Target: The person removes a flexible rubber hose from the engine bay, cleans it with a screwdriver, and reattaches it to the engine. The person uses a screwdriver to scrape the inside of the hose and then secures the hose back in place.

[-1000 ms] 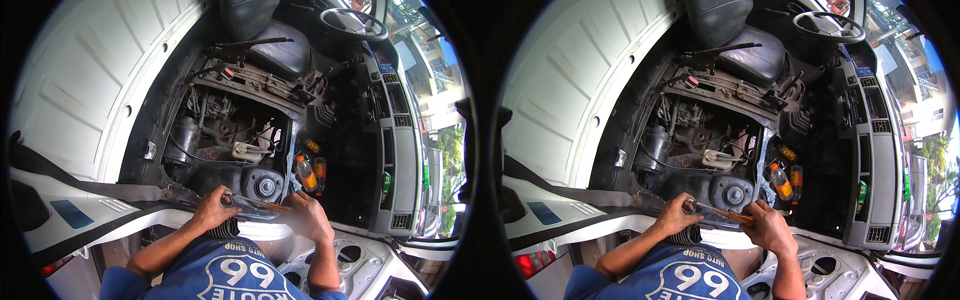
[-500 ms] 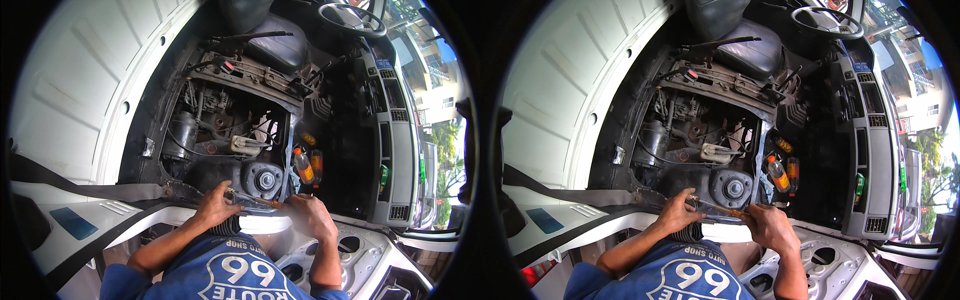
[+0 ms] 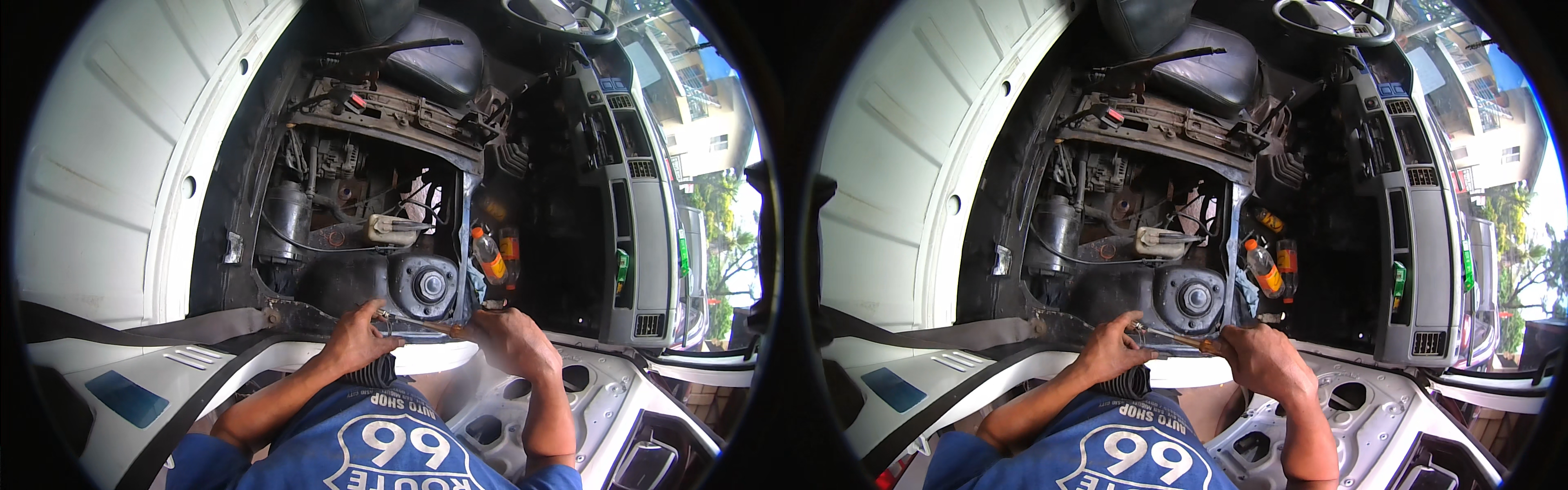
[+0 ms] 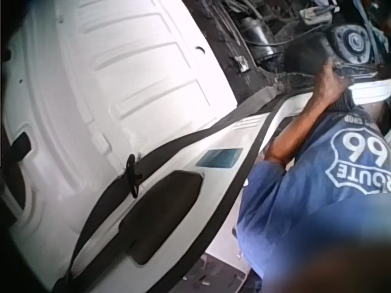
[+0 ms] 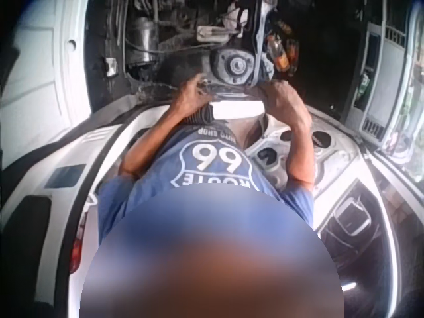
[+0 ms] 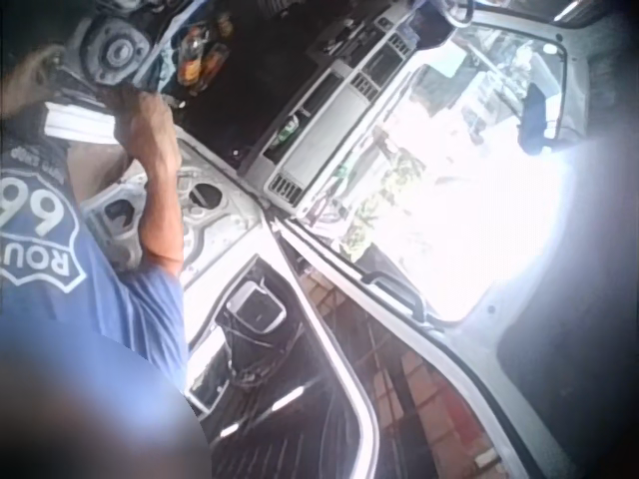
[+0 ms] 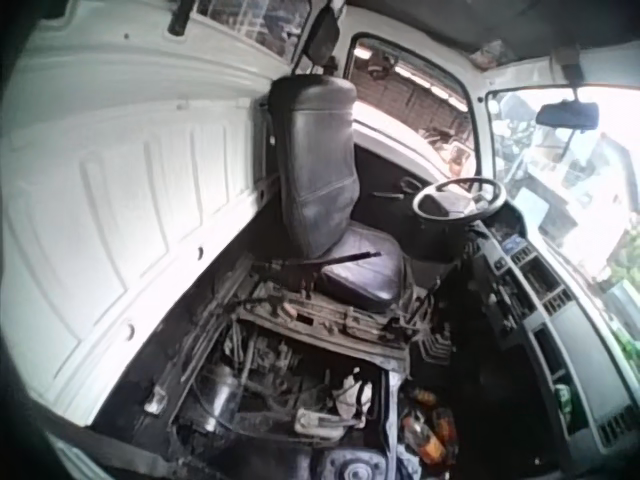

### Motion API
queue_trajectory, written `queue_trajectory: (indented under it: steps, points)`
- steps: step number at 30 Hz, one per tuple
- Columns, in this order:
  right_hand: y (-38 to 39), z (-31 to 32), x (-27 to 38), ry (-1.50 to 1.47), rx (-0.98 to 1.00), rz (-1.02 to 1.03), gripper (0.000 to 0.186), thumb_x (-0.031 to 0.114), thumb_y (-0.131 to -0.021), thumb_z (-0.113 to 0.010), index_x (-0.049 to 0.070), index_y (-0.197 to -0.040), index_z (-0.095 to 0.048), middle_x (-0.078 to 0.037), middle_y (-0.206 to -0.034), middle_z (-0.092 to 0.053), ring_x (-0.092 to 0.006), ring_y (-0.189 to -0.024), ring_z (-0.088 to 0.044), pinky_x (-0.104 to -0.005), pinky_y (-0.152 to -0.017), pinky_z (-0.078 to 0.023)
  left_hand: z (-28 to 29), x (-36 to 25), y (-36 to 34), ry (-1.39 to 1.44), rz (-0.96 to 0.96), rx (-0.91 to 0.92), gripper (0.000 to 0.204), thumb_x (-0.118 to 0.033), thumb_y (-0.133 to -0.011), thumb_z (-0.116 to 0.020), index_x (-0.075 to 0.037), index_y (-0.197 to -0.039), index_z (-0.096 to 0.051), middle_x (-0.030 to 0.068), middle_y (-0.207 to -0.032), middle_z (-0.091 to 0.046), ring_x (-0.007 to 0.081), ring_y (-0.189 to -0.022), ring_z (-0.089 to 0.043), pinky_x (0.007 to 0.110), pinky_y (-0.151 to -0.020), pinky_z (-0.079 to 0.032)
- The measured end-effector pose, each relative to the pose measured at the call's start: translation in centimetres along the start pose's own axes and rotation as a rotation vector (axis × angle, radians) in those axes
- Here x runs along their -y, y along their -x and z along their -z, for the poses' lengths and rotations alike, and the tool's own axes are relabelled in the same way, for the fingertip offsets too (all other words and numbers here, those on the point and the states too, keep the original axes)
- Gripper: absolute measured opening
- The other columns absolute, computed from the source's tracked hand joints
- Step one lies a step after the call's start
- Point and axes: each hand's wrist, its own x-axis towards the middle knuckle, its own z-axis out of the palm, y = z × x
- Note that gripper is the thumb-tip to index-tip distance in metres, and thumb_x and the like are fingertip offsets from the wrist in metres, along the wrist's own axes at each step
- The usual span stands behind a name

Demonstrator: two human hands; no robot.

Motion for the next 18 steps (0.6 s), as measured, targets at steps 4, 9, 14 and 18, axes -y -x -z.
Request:
queue_trajectory:
  steps: [4,9,14,18]
  points:
    - [0.1,-0.8,0.0,-0.020,-0.158,0.197,0.039,0.020,-0.089,-0.080,0.005,-0.114,-0.054,-0.019,-0.097,-0.070,-0.0443,-0.093,-0.069,-0.0498,-0.078,-0.056,-0.2,0.2,-0.6,-0.018,-0.024,-0.054,0.082,-0.037,-0.078,-0.093,0.003,-0.140,-0.057,0.0217,-0.105,-0.075,0.0240,-0.086,-0.076,0.038,-0.077,-0.061]
    - [-0.4,0.0,-1.1,0.057,-0.037,0.213,0.030,0.026,-0.093,-0.073,0.006,-0.112,-0.062,-0.021,-0.092,-0.072,-0.0442,-0.090,-0.070,-0.0528,-0.079,-0.056,-1.1,0.4,-1.3,-0.008,0.013,-0.018,0.068,-0.034,-0.076,-0.093,0.003,-0.124,-0.062,0.0166,-0.104,-0.072,0.0252,-0.085,-0.075,0.038,-0.076,-0.060]
    - [-1.4,0.6,-2.9,0.055,0.153,0.113,0.026,0.024,-0.095,-0.070,0.007,-0.114,-0.066,-0.021,-0.085,-0.074,-0.0433,-0.085,-0.073,-0.0532,-0.076,-0.057,-1.4,-0.5,-1.9,-0.091,0.029,0.021,0.064,-0.038,-0.083,-0.089,0.001,-0.126,-0.062,0.0138,-0.102,-0.070,0.0224,-0.093,-0.073,0.034,-0.084,-0.058]
    - [-1.5,-0.2,-5.5,-0.031,-0.100,0.308,0.025,0.022,-0.094,-0.071,0.005,-0.112,-0.069,-0.018,-0.099,-0.075,-0.0417,-0.089,-0.072,-0.0508,-0.075,-0.058,-0.1,-0.8,-0.9,0.421,0.021,0.052,0.045,-0.029,-0.096,-0.078,-0.001,-0.127,-0.062,0.0084,-0.100,-0.068,0.0164,-0.093,-0.070,0.032,-0.085,-0.058]
